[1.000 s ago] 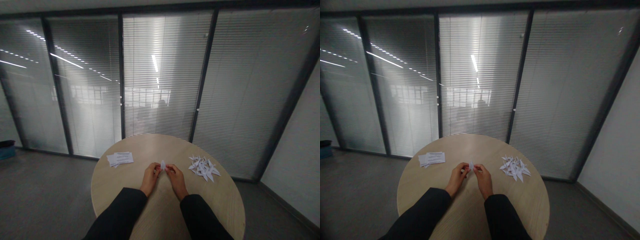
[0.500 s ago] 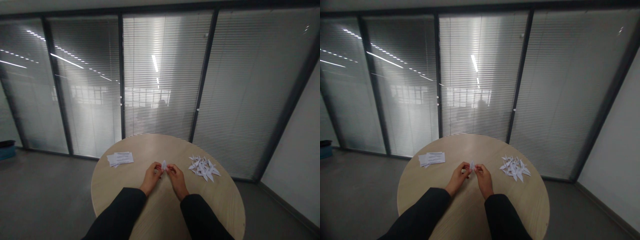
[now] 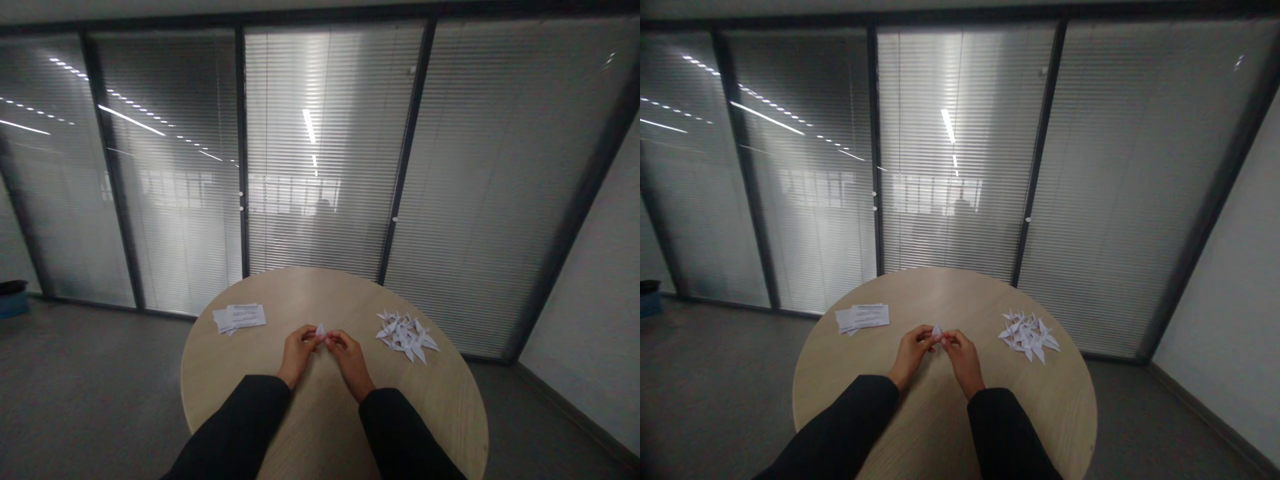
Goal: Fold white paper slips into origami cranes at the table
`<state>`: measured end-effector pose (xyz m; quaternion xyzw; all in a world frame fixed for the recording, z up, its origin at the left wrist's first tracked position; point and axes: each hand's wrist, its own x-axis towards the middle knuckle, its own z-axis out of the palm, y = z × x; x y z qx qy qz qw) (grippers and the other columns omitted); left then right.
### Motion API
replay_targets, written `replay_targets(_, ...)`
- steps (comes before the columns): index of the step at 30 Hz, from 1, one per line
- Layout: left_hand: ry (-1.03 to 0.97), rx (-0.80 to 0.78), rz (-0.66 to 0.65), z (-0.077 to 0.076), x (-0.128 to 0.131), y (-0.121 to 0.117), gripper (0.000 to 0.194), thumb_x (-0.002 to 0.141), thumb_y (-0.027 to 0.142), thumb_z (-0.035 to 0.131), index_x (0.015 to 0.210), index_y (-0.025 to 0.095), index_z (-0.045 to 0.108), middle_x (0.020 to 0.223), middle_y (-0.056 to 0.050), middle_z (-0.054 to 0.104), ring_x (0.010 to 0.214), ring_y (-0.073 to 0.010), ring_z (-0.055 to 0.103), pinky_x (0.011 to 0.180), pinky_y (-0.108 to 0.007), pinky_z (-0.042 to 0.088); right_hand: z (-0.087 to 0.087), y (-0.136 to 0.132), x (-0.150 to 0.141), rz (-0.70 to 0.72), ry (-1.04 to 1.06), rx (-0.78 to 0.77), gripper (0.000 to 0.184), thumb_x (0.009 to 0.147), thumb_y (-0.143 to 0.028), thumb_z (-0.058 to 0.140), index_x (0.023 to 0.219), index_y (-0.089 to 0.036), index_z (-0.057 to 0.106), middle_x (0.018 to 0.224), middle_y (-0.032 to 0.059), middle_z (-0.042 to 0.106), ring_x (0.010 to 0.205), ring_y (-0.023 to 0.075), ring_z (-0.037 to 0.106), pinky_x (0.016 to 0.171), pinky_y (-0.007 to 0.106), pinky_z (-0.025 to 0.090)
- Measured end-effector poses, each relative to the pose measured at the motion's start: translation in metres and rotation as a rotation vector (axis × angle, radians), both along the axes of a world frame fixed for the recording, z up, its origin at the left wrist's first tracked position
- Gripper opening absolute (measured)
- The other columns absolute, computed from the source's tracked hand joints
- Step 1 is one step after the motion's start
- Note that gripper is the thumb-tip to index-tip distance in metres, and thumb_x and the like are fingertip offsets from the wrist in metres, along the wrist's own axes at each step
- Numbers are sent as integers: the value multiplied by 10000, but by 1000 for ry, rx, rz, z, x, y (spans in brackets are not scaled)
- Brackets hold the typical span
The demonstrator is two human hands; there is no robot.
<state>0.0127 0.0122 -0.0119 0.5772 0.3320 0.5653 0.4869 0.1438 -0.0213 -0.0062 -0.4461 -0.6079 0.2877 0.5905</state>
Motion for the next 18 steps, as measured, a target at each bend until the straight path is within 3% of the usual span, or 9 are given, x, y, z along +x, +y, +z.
replay_targets(4, 30, -17, 45, 1, -2, 0, 379, 607, 449, 716, 790, 119, 679, 705, -72, 691, 630, -162, 622, 517, -230, 467, -2, 0, 0, -61, -15, 24, 289, 732, -465, 619, 833, -195, 632, 838, 63, 681, 824, 227, 638, 719, 331, 515)
replay_targets(9, 114, -16, 4, 4, -2, -3, 357, 603, 448, 711, 752, 125, 685, 702, -75, 696, 601, -157, 621, 507, -229, 469, -1, 0, 0, -82, 33, 29, 308, 715, -409, 638, 934, -192, 637, 938, 79, 673, 879, 232, 632, 743, 335, 518)
replay_targets(18, 255, -4, -48, -2, -1, -4, 256, 637, 386, 675, 693, 136, 675, 607, -48, 674, 538, -139, 594, 528, -234, 453, -1, 1, 3, -81, -6, 22, 259, 720, -425, 645, 790, -178, 682, 831, 80, 699, 744, 224, 649, 707, 343, 506)
